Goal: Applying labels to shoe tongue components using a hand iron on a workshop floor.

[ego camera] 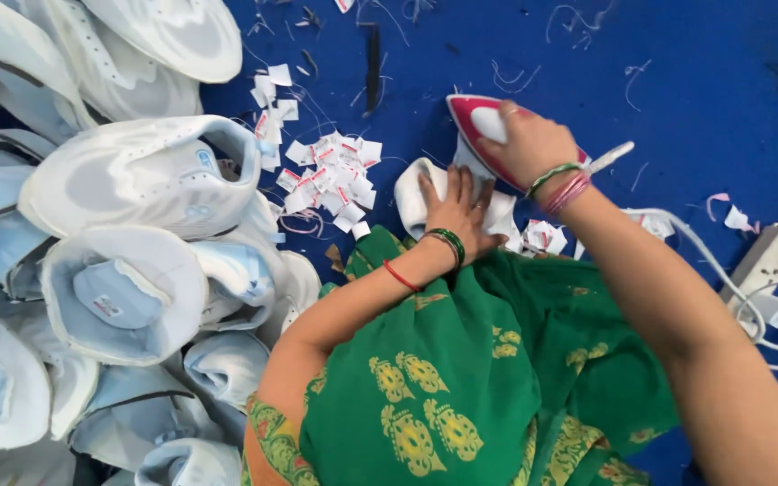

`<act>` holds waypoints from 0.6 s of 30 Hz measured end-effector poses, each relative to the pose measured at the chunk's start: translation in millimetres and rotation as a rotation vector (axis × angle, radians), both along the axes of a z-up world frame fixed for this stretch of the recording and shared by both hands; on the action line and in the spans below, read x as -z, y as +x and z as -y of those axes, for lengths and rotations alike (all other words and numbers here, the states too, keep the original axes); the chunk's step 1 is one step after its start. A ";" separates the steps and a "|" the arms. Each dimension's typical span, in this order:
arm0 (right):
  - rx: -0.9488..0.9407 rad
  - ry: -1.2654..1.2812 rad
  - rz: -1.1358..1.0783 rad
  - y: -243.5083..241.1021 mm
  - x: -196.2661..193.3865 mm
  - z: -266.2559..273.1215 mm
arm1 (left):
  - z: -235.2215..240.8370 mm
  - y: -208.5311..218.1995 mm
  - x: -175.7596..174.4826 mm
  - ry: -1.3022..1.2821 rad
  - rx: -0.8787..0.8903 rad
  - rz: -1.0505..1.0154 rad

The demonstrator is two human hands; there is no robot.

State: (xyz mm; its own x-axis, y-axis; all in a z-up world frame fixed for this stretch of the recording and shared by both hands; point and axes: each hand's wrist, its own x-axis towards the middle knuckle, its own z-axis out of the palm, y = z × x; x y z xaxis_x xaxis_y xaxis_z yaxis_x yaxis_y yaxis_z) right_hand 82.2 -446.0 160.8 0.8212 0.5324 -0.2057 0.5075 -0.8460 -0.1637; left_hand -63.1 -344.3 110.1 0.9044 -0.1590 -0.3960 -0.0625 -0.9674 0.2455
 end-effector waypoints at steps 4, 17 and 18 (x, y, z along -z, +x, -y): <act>0.060 -0.045 -0.097 16.8 11.7 2.1 | 3.3 -4.9 3.3 -0.011 0.019 -0.008; -0.011 0.049 0.133 21.5 25.0 4.4 | 1.5 -0.5 7.1 -0.083 0.003 0.017; -0.007 0.046 0.136 20.6 22.0 3.8 | 2.4 -1.1 4.4 -0.085 0.007 0.019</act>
State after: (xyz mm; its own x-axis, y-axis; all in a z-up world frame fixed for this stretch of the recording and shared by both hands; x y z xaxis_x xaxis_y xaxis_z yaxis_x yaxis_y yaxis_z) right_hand 102.8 -449.8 138.8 0.8358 0.5449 -0.0681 0.5338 -0.8353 -0.1318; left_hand -64.3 -346.8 105.6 0.9103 -0.1975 -0.3639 -0.0743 -0.9425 0.3257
